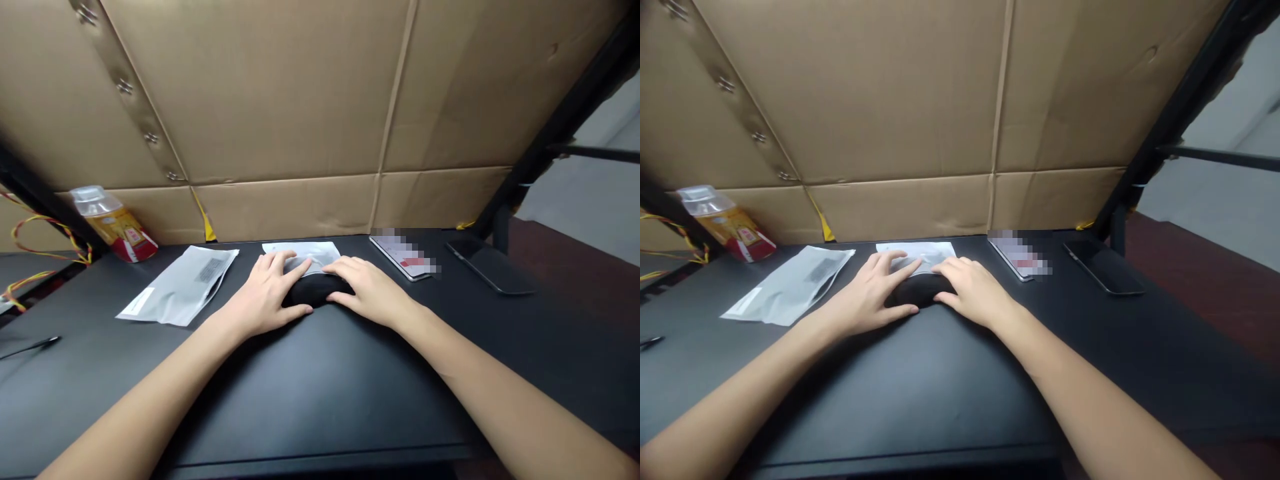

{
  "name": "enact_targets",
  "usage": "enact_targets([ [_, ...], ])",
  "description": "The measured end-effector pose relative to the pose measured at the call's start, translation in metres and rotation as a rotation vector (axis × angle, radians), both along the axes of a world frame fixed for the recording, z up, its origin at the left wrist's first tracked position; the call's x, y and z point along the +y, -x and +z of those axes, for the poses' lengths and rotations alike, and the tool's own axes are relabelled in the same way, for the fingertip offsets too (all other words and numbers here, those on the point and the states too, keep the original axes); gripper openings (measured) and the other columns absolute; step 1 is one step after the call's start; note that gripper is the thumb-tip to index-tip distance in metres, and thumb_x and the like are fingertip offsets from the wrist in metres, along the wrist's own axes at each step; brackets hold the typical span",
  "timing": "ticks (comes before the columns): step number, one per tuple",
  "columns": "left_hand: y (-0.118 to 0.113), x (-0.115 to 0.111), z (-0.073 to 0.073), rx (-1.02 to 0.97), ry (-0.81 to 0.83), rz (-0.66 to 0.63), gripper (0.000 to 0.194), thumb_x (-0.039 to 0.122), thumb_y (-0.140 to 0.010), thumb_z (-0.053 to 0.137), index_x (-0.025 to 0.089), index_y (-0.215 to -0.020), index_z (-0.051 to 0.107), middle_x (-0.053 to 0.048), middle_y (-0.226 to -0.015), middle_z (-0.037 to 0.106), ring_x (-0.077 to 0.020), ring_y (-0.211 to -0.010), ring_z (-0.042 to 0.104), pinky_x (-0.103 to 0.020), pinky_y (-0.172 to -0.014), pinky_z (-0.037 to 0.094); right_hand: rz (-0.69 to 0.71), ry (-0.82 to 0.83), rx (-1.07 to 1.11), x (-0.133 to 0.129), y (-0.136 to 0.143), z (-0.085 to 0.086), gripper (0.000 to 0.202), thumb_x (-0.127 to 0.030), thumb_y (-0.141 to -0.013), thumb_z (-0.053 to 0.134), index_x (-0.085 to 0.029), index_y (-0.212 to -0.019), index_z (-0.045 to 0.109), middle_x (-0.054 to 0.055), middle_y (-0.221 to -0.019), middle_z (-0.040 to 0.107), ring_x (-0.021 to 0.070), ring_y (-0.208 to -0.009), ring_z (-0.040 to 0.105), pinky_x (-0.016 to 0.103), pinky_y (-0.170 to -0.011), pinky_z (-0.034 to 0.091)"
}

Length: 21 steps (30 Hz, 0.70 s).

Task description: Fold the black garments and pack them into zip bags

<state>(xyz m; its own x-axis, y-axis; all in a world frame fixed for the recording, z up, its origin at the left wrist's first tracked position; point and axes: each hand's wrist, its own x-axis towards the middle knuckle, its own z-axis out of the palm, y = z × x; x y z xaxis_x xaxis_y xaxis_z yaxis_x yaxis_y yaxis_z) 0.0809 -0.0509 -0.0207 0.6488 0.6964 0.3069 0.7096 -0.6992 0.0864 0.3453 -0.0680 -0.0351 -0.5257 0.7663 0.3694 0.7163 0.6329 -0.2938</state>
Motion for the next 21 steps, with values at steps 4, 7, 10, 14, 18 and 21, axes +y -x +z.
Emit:
enact_targets([
  [4,-0.006,-0.001,0.002,-0.074,-0.077,-0.007,0.046,0.035,-0.098,0.069,0.026,-0.142,0.064,-0.013,-0.124,0.062,-0.0307,-0.110,0.057,-0.050,-0.097,0.054,-0.033,-0.048,0.074,-0.001,0.004,0.001,0.025,-0.017,-0.098,0.069,-0.024,-0.122,0.063,0.008,-0.122,0.073,0.0281,-0.114,0.068,0.045,-0.098,0.050],
  [7,-0.010,-0.004,0.006,-0.166,-0.111,0.001,0.033,0.025,-0.097,0.069,0.025,-0.130,0.068,-0.009,-0.113,0.061,-0.0253,-0.100,0.056,-0.042,-0.091,0.052,-0.046,-0.103,0.134,-0.006,0.008,0.007,0.026,-0.010,-0.096,0.065,-0.024,-0.117,0.060,0.007,-0.120,0.071,0.0280,-0.115,0.066,0.044,-0.097,0.049],
  [10,-0.011,-0.006,0.007,-0.184,-0.105,0.006,0.038,0.037,-0.095,0.073,0.025,-0.131,0.068,-0.009,-0.116,0.060,-0.0265,-0.105,0.056,-0.044,-0.093,0.051,-0.081,-0.084,0.181,-0.008,0.008,0.010,0.026,-0.010,-0.093,0.067,-0.023,-0.114,0.059,0.008,-0.116,0.068,0.0276,-0.112,0.063,0.041,-0.094,0.050],
  [14,-0.011,-0.005,0.000,-0.095,-0.126,0.050,0.045,0.051,-0.099,0.067,0.028,-0.138,0.068,-0.011,-0.127,0.063,-0.0329,-0.117,0.054,-0.053,-0.099,0.046,-0.107,0.051,0.118,-0.004,0.005,0.002,0.024,-0.015,-0.093,0.073,-0.024,-0.110,0.059,0.007,-0.115,0.067,0.0266,-0.108,0.063,0.041,-0.092,0.052],
  [18,-0.013,-0.002,-0.004,-0.040,-0.233,0.047,0.028,0.038,-0.104,0.062,0.026,-0.126,0.072,-0.010,-0.126,0.068,-0.0315,-0.115,0.058,-0.052,-0.100,0.042,-0.154,0.091,0.047,-0.001,0.000,-0.003,0.025,-0.024,-0.092,0.078,-0.023,-0.110,0.060,0.008,-0.115,0.068,0.0283,-0.105,0.065,0.042,-0.089,0.052],
  [21,-0.015,-0.005,-0.001,-0.044,-0.274,0.036,0.017,0.033,-0.104,0.060,0.023,-0.113,0.070,-0.009,-0.122,0.070,-0.0291,-0.110,0.060,-0.049,-0.096,0.042,-0.149,0.055,0.056,-0.002,-0.002,0.002,0.018,-0.019,-0.092,0.074,-0.023,-0.102,0.059,0.006,-0.107,0.068,0.0264,-0.099,0.065,0.040,-0.086,0.050],
])
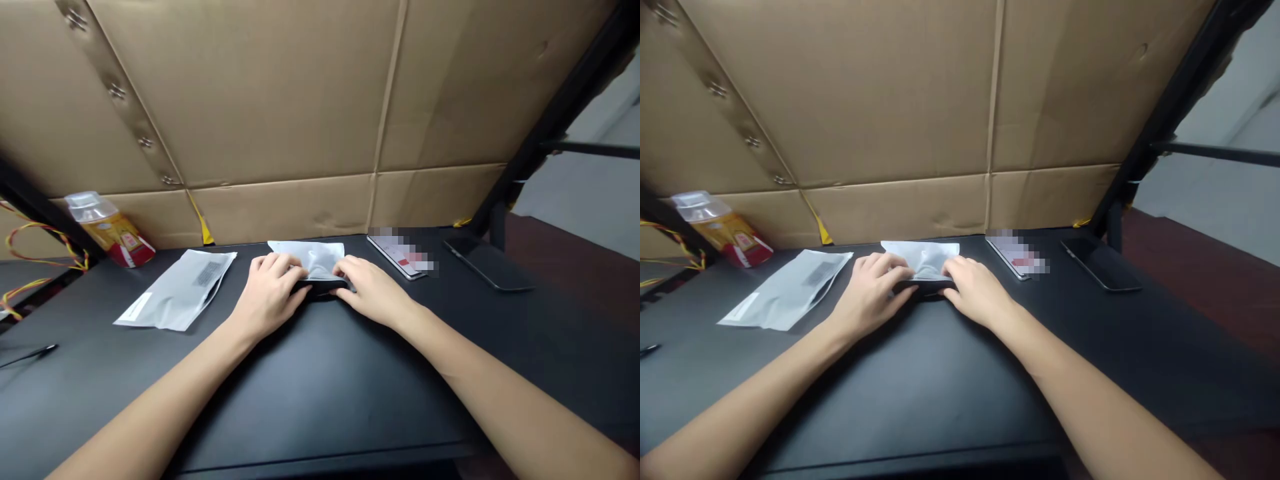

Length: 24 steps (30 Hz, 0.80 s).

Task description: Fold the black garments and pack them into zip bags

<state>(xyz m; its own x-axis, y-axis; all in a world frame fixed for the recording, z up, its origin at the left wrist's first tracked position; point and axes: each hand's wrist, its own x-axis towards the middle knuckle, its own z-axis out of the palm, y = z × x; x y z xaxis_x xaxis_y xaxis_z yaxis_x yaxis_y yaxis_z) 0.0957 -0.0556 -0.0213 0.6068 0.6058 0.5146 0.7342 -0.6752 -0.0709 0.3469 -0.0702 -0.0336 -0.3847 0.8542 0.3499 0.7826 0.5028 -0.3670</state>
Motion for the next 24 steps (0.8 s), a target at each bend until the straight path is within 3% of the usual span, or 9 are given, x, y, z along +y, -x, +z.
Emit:
enact_targets([
  [5,-0.007,-0.006,0.000,-0.026,0.066,0.040,0.013,0.027,-0.100,0.060,0.023,-0.113,0.062,-0.007,-0.112,0.070,-0.0285,-0.103,0.060,-0.045,-0.087,0.042,-0.004,-0.061,0.070,-0.002,0.004,0.002,0.019,-0.015,-0.090,0.068,-0.024,-0.095,0.052,0.003,-0.098,0.064,0.0227,-0.090,0.060,0.036,-0.078,0.045],
  [10,-0.011,-0.005,-0.005,-0.017,0.099,-0.019,0.008,0.021,-0.095,0.058,0.023,-0.103,0.058,-0.004,-0.100,0.068,-0.0257,-0.095,0.062,-0.042,-0.083,0.045,0.018,-0.049,0.111,-0.001,0.007,-0.004,0.023,-0.014,-0.086,0.066,-0.025,-0.086,0.046,0.000,-0.089,0.059,0.0209,-0.082,0.056,0.034,-0.072,0.042],
  [15,0.000,-0.004,0.004,-0.121,0.015,-0.030,0.012,0.019,-0.099,0.050,0.023,-0.107,0.058,-0.005,-0.100,0.064,-0.0218,-0.091,0.062,-0.036,-0.081,0.048,0.055,-0.129,0.291,-0.005,0.008,0.009,0.010,-0.018,-0.095,0.062,-0.025,-0.099,0.056,0.003,-0.101,0.064,0.0211,-0.092,0.061,0.035,-0.083,0.050],
  [18,0.003,-0.003,0.004,-0.149,0.061,-0.007,0.022,0.017,-0.103,0.044,0.025,-0.117,0.059,-0.005,-0.110,0.062,-0.0195,-0.093,0.062,-0.032,-0.080,0.049,0.085,-0.107,0.291,-0.004,0.007,0.008,0.013,-0.014,-0.097,0.058,-0.024,-0.105,0.060,0.005,-0.106,0.064,0.0218,-0.096,0.062,0.037,-0.087,0.051],
  [21,0.003,0.001,-0.002,-0.042,0.152,-0.002,0.016,0.022,-0.099,0.057,0.025,-0.114,0.061,-0.006,-0.110,0.063,-0.0250,-0.098,0.060,-0.038,-0.082,0.050,0.118,-0.043,0.220,0.001,0.005,-0.003,0.019,-0.008,-0.093,0.058,-0.023,-0.103,0.059,0.005,-0.106,0.064,0.0227,-0.095,0.063,0.038,-0.086,0.051],
  [24,0.002,0.005,-0.008,-0.007,0.169,0.024,0.022,0.029,-0.093,0.069,0.024,-0.113,0.060,-0.008,-0.112,0.063,-0.0308,-0.103,0.058,-0.045,-0.085,0.050,0.161,-0.013,0.214,0.005,0.003,-0.011,0.021,-0.006,-0.093,0.058,-0.023,-0.105,0.058,0.006,-0.108,0.065,0.0227,-0.096,0.065,0.039,-0.087,0.053],
])
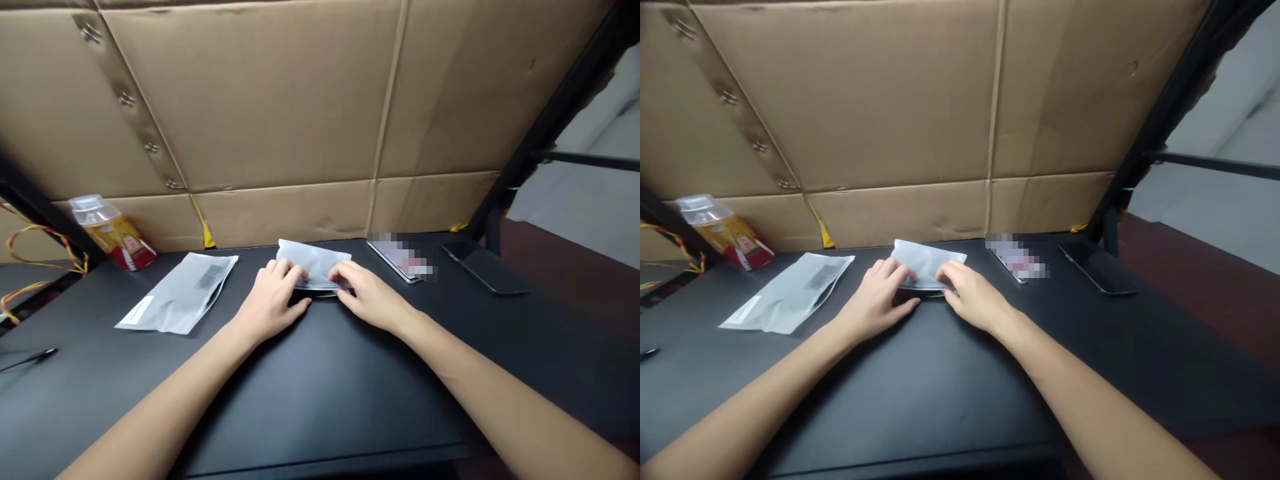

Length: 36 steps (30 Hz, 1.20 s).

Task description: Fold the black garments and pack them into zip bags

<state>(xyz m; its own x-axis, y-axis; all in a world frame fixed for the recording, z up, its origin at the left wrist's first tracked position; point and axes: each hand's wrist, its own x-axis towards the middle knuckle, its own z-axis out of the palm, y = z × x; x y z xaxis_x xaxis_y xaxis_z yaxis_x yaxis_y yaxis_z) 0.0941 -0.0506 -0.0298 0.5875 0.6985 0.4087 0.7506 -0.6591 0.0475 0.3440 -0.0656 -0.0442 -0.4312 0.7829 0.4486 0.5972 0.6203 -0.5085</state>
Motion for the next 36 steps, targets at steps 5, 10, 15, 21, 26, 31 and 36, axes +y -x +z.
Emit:
enact_targets([
  [5,0.006,0.007,-0.003,-0.083,-0.068,-0.021,0.033,0.023,-0.097,0.065,0.023,-0.127,0.055,-0.014,-0.145,0.059,-0.0397,-0.146,0.045,-0.055,-0.108,0.045,0.046,0.008,0.033,0.001,-0.004,0.006,0.018,-0.008,-0.098,0.054,-0.025,-0.105,0.056,0.005,-0.110,0.067,0.0221,-0.101,0.065,0.039,-0.092,0.055],
  [10,0.013,0.012,0.001,-0.147,-0.037,-0.117,0.040,0.015,-0.099,0.057,0.027,-0.137,0.060,-0.006,-0.123,0.072,-0.0268,-0.112,0.068,-0.041,-0.096,0.054,0.031,-0.015,0.043,-0.004,-0.006,0.016,0.014,-0.012,-0.099,0.057,-0.024,-0.106,0.058,0.006,-0.111,0.067,0.0229,-0.100,0.066,0.040,-0.092,0.055],
  [15,0.011,0.014,0.000,-0.279,-0.175,-0.049,0.034,0.012,-0.100,0.053,0.025,-0.126,0.070,-0.008,-0.120,0.061,-0.0213,-0.101,0.065,-0.037,-0.088,0.059,-0.057,-0.091,-0.046,-0.013,0.003,0.018,0.018,-0.012,-0.103,0.054,-0.023,-0.116,0.058,0.009,-0.121,0.063,0.0227,-0.101,0.066,0.039,-0.088,0.054],
  [21,0.015,0.020,-0.004,-0.106,-0.249,-0.114,0.044,0.007,-0.097,0.056,0.026,-0.134,0.072,-0.015,-0.143,0.058,-0.0309,-0.118,0.060,-0.051,-0.100,0.057,-0.062,-0.056,-0.164,-0.006,-0.002,0.008,0.022,-0.018,-0.097,0.072,-0.022,-0.116,0.061,0.008,-0.117,0.068,0.0243,-0.102,0.068,0.039,-0.088,0.056],
  [26,0.020,0.023,-0.001,-0.146,-0.271,-0.097,0.048,0.004,-0.096,0.053,0.025,-0.136,0.071,-0.013,-0.121,0.060,-0.0260,-0.103,0.060,-0.046,-0.092,0.058,-0.031,-0.067,-0.224,0.004,-0.014,0.008,0.006,-0.017,-0.101,0.066,-0.022,-0.104,0.068,0.005,-0.103,0.074,0.0245,-0.096,0.071,0.039,-0.085,0.057],
  [31,0.019,0.018,0.008,-0.181,-0.314,-0.043,0.051,0.003,-0.093,0.051,0.027,-0.133,0.071,-0.009,-0.108,0.058,-0.0243,-0.093,0.056,-0.042,-0.085,0.054,-0.083,-0.193,-0.170,0.001,-0.007,0.010,0.024,-0.016,-0.108,0.051,-0.020,-0.126,0.066,0.010,-0.116,0.072,0.0251,-0.102,0.071,0.040,-0.089,0.057],
  [36,0.009,0.002,0.016,-0.038,-0.334,-0.217,0.044,0.023,-0.097,0.063,0.027,-0.140,0.063,-0.010,-0.132,0.067,-0.0314,-0.117,0.061,-0.048,-0.097,0.045,-0.044,-0.376,-0.198,-0.005,0.005,0.009,0.025,-0.016,-0.110,0.048,-0.019,-0.124,0.068,0.008,-0.107,0.074,0.0217,-0.088,0.071,0.036,-0.079,0.059],
])
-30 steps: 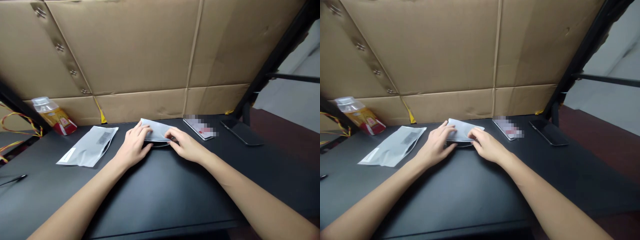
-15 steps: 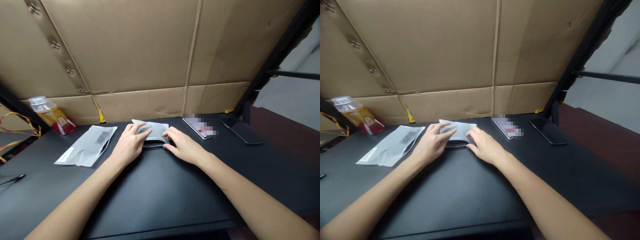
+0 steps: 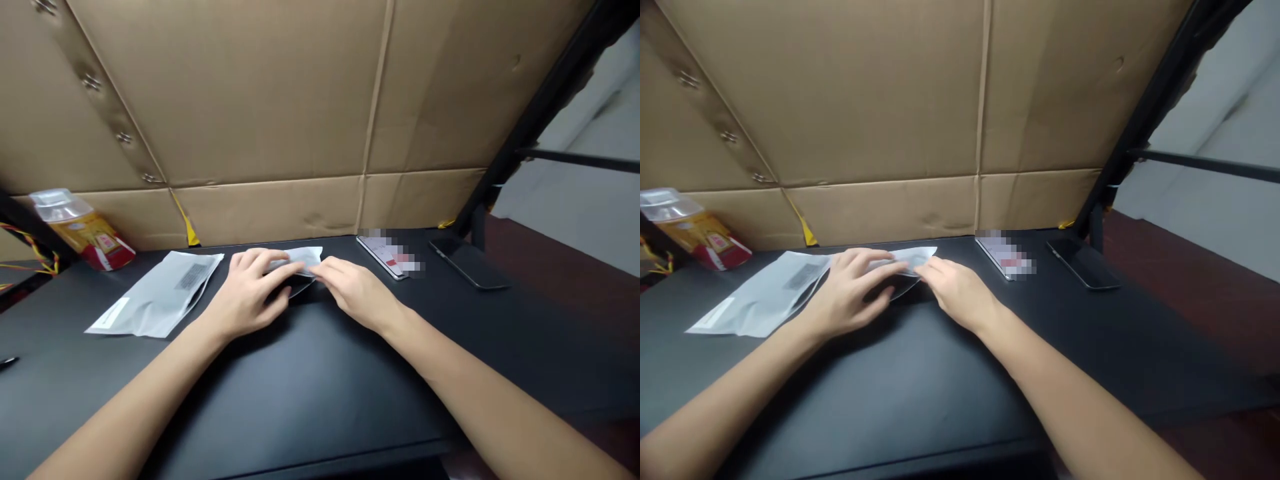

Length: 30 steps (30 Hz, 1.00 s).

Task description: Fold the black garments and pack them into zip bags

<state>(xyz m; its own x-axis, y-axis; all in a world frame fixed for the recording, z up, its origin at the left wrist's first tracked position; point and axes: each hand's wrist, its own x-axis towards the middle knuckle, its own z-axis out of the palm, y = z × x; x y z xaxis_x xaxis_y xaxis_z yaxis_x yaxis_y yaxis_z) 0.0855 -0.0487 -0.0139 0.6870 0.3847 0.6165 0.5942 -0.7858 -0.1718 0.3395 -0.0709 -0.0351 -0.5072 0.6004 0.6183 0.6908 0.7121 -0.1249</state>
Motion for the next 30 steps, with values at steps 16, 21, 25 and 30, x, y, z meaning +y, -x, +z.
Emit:
enact_targets([
  [16,-0.015,-0.014,0.005,-0.065,-0.145,-0.076,0.009,0.017,-0.097,0.067,0.026,-0.100,0.067,0.003,-0.093,0.081,-0.0182,-0.084,0.071,-0.039,-0.081,0.044,0.185,-0.047,0.225,-0.011,0.005,0.008,0.011,-0.025,-0.107,0.062,-0.022,-0.104,0.072,0.003,-0.093,0.081,0.0204,-0.084,0.074,0.035,-0.080,0.060],
  [21,-0.017,-0.016,0.006,-0.058,-0.131,-0.090,0.010,0.016,-0.098,0.066,0.026,-0.100,0.066,0.003,-0.094,0.081,-0.0186,-0.084,0.071,-0.040,-0.083,0.044,0.246,-0.070,0.193,-0.009,0.005,0.008,0.013,-0.021,-0.108,0.057,-0.021,-0.104,0.070,0.004,-0.096,0.080,0.0200,-0.085,0.072,0.035,-0.081,0.059],
  [25,-0.014,-0.015,0.006,-0.095,-0.092,-0.112,0.012,0.015,-0.096,0.066,0.025,-0.101,0.064,0.002,-0.097,0.081,-0.0197,-0.090,0.073,-0.040,-0.084,0.045,0.249,-0.162,0.095,-0.009,0.006,0.010,0.020,-0.015,-0.109,0.049,-0.021,-0.107,0.068,0.006,-0.096,0.078,0.0212,-0.086,0.071,0.037,-0.080,0.058],
  [30,-0.014,-0.017,0.011,-0.150,-0.066,-0.126,0.012,0.015,-0.095,0.067,0.026,-0.100,0.065,0.000,-0.105,0.080,-0.0210,-0.099,0.074,-0.041,-0.089,0.048,0.207,-0.268,0.053,-0.011,0.009,0.013,0.022,-0.009,-0.106,0.045,-0.020,-0.111,0.063,0.008,-0.095,0.073,0.0226,-0.086,0.065,0.038,-0.080,0.057],
])
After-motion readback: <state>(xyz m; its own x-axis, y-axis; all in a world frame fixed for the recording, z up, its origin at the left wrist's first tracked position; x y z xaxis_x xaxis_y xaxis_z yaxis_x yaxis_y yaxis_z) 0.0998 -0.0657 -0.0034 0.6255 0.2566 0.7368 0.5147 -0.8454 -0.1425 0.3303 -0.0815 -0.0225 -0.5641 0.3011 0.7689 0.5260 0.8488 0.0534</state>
